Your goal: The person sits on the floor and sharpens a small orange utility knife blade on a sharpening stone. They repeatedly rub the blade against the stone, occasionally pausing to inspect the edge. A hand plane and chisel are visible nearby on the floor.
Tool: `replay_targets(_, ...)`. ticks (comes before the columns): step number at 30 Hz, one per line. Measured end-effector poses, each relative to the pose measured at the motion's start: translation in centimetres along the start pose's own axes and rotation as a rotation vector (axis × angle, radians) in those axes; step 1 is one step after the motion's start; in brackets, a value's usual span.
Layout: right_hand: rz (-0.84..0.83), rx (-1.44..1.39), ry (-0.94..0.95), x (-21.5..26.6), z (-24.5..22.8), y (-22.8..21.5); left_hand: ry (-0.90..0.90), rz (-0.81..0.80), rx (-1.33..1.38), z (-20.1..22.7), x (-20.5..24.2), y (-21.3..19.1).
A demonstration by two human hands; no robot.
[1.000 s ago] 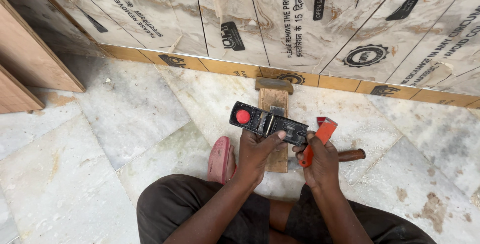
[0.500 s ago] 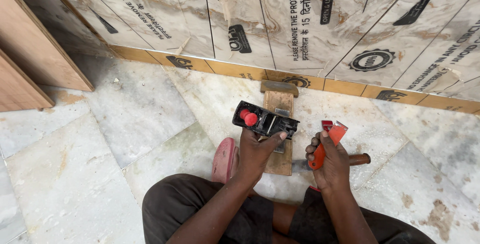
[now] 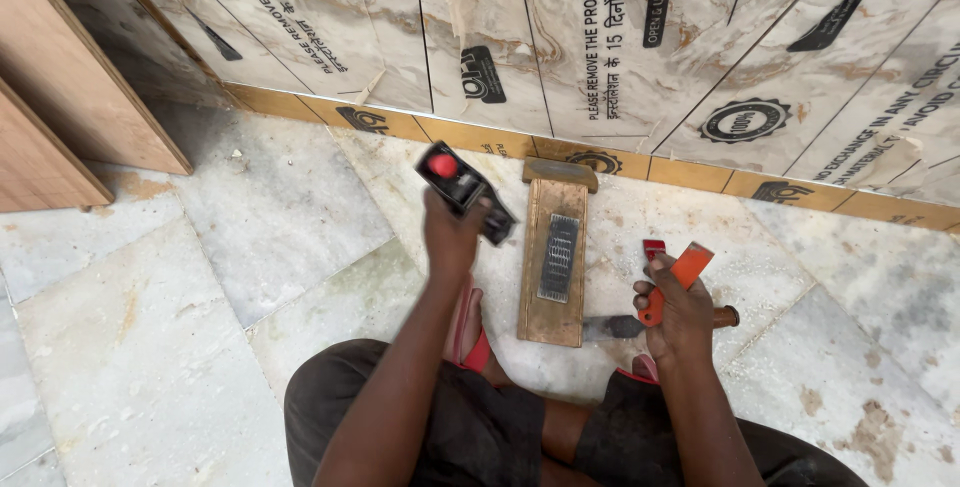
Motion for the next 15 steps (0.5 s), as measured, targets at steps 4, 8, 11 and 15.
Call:
replay_targets(4,-0.024,0.025,0.047,-0.7,0.9,-0.4,-0.117,0.082,-0.861,-2.7,-3.7,-4.4)
replay_targets(8,-0.072,0.074,0.05,-1.0,2.3,-0.4,-0.17,0.1,-1.156,-5.4,-4.7,-6.5)
replay_targets(11,-0.061,0.081,0.035,-1.6,2.6,-0.6,-0.095,0.094,-1.35,-7.2,-5.3,-7.6)
replay_targets(15,-0.023,0.079,0.037,-2.2,2.7,-1.4,-0.034,0.111,-1.457,-9.7,-5.6,-8.3)
Point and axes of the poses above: each hand's wrist, its own x-axis away from the middle knuckle, its own y-axis out of the palm, z = x × y, the point moved 1 cm from there along -x, towards the middle knuckle, and after that the axes turned 3 degrees about -z, right-handed, at the moved point
